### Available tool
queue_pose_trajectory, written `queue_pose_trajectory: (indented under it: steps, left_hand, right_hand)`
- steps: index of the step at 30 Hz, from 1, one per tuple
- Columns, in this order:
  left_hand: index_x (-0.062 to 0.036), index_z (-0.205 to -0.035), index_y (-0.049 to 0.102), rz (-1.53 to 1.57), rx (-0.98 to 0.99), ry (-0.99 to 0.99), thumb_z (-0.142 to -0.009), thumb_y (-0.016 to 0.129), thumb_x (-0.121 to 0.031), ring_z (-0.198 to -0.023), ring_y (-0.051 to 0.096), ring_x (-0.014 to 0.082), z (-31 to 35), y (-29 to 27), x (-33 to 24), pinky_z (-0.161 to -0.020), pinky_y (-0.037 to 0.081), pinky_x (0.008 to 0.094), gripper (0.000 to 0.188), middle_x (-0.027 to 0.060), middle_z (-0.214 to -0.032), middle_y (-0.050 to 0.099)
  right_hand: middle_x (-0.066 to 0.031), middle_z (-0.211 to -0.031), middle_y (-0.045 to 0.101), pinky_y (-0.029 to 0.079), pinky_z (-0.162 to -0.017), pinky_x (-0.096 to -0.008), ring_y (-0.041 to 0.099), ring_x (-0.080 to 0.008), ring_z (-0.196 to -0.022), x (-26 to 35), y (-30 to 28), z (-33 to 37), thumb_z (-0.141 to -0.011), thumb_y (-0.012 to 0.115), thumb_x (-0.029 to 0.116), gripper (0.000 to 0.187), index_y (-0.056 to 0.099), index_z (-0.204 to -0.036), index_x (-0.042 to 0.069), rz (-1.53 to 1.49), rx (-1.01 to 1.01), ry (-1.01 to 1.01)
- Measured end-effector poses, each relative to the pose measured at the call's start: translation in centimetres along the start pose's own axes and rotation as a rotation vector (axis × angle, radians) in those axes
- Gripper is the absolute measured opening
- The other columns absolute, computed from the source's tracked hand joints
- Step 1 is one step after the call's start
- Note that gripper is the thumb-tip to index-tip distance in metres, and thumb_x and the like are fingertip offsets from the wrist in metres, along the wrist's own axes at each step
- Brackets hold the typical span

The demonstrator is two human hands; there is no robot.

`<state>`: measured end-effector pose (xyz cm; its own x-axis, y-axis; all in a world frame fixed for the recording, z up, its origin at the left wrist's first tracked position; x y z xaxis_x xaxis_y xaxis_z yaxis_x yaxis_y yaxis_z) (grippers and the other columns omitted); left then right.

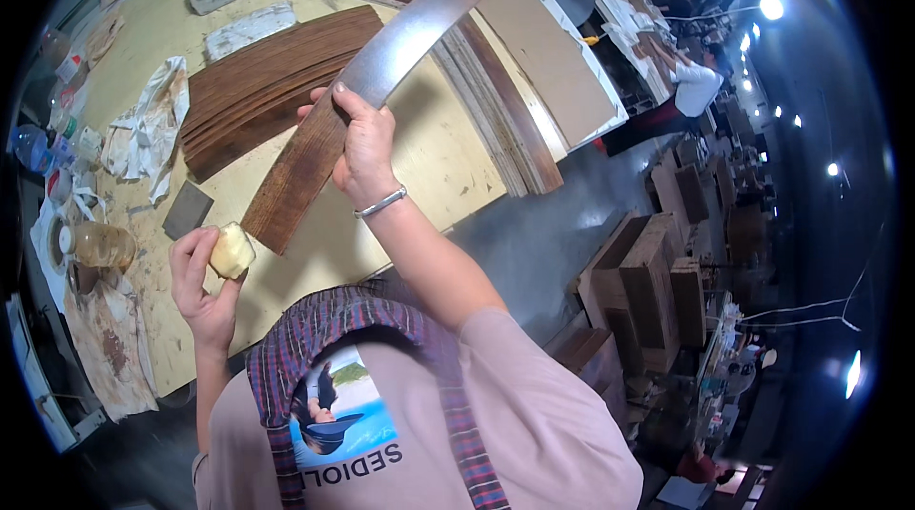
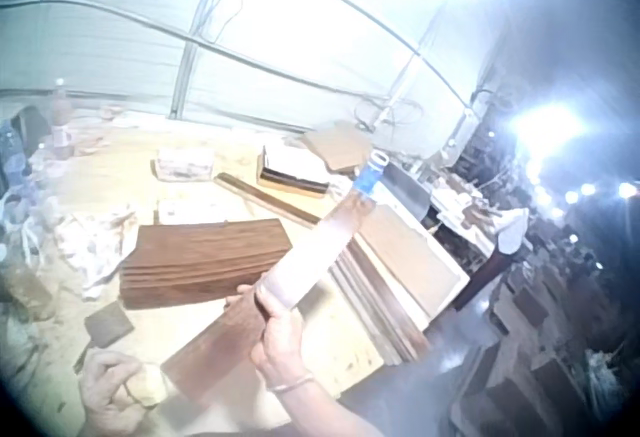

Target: The person sands the surfaces and edges of a wooden plank using a sanding block, wipes it with a cloth, and rubs a sponge along the edges.

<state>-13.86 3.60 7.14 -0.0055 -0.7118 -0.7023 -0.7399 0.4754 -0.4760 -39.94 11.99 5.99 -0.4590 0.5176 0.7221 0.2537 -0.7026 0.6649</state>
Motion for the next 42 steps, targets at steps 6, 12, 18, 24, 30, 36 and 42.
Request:
queue_pose_trajectory:
  steps: [6, 12, 18, 24, 30, 36, 42]
  left_hand:
    - [-0.003, -0.118, 0.065, -0.015, 0.001, 0.008, -0.064, 0.065, 0.01, -0.104, 0.057, 0.0285, -0.6, 1.4, -0.8, -0.092, 0.045, 0.037, 0.056, 0.0114, -0.112, 0.059]
    - [-0.0024, -0.113, 0.066, 0.101, 0.166, 0.082, -0.058, 0.059, 0.008, -0.1, 0.057, 0.0303, 1.3, 3.2, -2.6, -0.088, 0.047, 0.0386, 0.056, 0.0123, -0.105, 0.06]
    - [-0.0017, -0.115, 0.065, 0.01, 0.05, 0.038, -0.06, 0.061, 0.011, -0.1, 0.058, 0.0296, -0.8, 2.3, -1.0, -0.091, 0.046, 0.0375, 0.056, 0.0125, -0.108, 0.06]
    - [-0.0022, -0.11, 0.068, 0.11, 0.146, 0.146, -0.057, 0.061, 0.008, -0.097, 0.057, 0.0308, 0.8, 3.2, -3.0, -0.084, 0.047, 0.0399, 0.055, 0.012, -0.107, 0.061]
    - [-0.0043, -0.114, 0.066, -0.013, -0.01, -0.027, -0.059, 0.062, 0.008, -0.101, 0.057, 0.0289, -1.3, 1.1, 1.6, -0.089, 0.046, 0.0388, 0.056, 0.0113, -0.11, 0.06]
    - [-0.0044, -0.113, 0.066, 0.009, 0.098, 0.079, -0.061, 0.062, 0.008, -0.101, 0.057, 0.0291, -1.4, 1.9, -1.6, -0.091, 0.046, 0.0383, 0.053, 0.0116, -0.107, 0.062]
    - [-0.0011, -0.122, 0.063, 0.028, -0.088, -0.258, -0.065, 0.072, 0.011, -0.106, 0.058, 0.0249, -0.2, -0.6, 5.3, -0.095, 0.044, 0.0333, 0.059, 0.0112, -0.112, 0.06]
  right_hand:
    - [-0.0157, -0.083, 0.067, 0.058, -0.058, -0.0386, 0.069, -0.0269, -0.068, 1.4, -0.3, 0.3, -0.092, 0.057, 0.01, 0.015, 0.059, -0.092, -0.005, -0.01, 0.001, -0.049]
    - [-0.0178, -0.091, 0.065, 0.059, -0.064, -0.0427, 0.068, -0.0295, -0.074, 1.5, -0.8, -0.1, -0.093, 0.054, 0.008, 0.02, 0.051, -0.109, -0.002, 0.018, 0.042, -0.05]
    - [-0.0158, -0.082, 0.067, 0.059, -0.057, -0.0385, 0.069, -0.0269, -0.066, 1.7, -0.8, 0.0, -0.092, 0.056, 0.009, 0.015, 0.059, -0.091, -0.006, -0.046, -0.014, -0.067]
    - [-0.0161, -0.082, 0.066, 0.058, -0.057, -0.0383, 0.068, -0.0269, -0.067, 1.7, -1.2, -0.2, -0.092, 0.056, 0.01, 0.015, 0.058, -0.091, -0.005, -0.042, -0.034, -0.058]
    - [-0.0158, -0.083, 0.066, 0.058, -0.059, -0.0391, 0.068, -0.027, -0.069, 1.0, -1.7, -0.6, -0.092, 0.056, 0.01, 0.016, 0.058, -0.092, -0.005, -0.046, -0.041, -0.014]
    - [-0.0161, -0.084, 0.066, 0.058, -0.059, -0.04, 0.068, -0.0277, -0.068, 0.6, -1.7, -0.6, -0.092, 0.056, 0.01, 0.015, 0.057, -0.093, -0.006, -0.036, -0.05, -0.006]
    - [-0.0174, -0.088, 0.065, 0.059, -0.063, -0.0412, 0.068, -0.0287, -0.072, 0.9, -1.8, -0.6, -0.093, 0.055, 0.01, 0.02, 0.053, -0.105, -0.006, 0.023, 0.008, 0.015]
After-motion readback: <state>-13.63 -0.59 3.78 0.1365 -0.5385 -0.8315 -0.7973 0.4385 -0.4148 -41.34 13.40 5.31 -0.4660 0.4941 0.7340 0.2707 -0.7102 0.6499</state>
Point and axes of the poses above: each hand's wrist, its own z-axis away from the middle knuckle, its own y-axis out of the palm, x = y × z, the point moved 7 cm from there along -z, towards the middle knuckle
